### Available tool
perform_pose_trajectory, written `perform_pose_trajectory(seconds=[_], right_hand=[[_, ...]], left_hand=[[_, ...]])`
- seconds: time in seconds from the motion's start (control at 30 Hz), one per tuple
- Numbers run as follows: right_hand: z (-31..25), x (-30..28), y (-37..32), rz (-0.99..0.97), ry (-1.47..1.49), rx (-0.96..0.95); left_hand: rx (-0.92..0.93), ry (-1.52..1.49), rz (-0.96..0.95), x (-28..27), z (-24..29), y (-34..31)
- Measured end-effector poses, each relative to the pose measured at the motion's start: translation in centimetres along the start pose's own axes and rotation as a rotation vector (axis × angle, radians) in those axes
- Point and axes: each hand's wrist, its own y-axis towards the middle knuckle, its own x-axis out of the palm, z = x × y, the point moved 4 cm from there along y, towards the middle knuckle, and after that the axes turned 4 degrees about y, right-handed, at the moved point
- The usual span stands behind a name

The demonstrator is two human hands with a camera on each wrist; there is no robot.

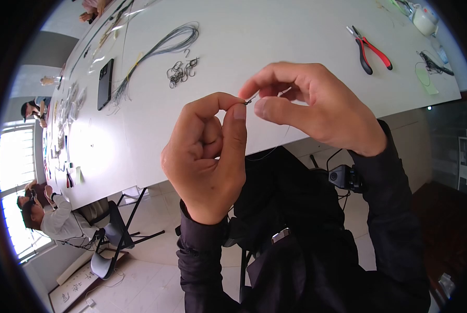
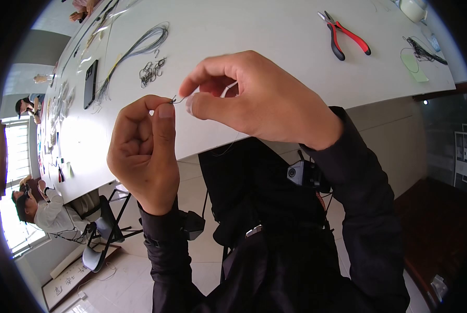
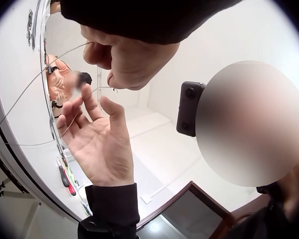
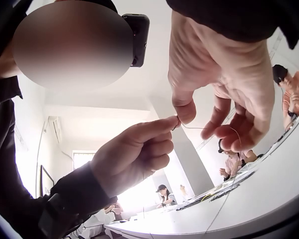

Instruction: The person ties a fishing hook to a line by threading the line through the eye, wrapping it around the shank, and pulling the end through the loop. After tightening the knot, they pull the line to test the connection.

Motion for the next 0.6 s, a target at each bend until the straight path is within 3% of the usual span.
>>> perform_pose_trajectory(seconds=[0.1, 0.23, 0.33, 0.6], right_hand=[[-1.5, -0.4, -0.7, 0.197, -0.269, -0.37], [-2.8, 0.1, -0.9, 0.147, -0.329, -0.473], [-2.7, 0.3, -1.1, 0.167, -0.278, -0.442], [-2.3, 1.3, -1.4, 0.225, -0.336, -0.503]], left_hand=[[0.018, 0.029, 0.01, 0.0, 0.0, 0.0], [0.054, 0.073, 0.015, 0.2, 0.1, 0.0], [0.024, 0.053, 0.02, 0.2, 0.3, 0.0], [-0.086, -0.157, -0.041, 0.1, 0.4, 0.0]])
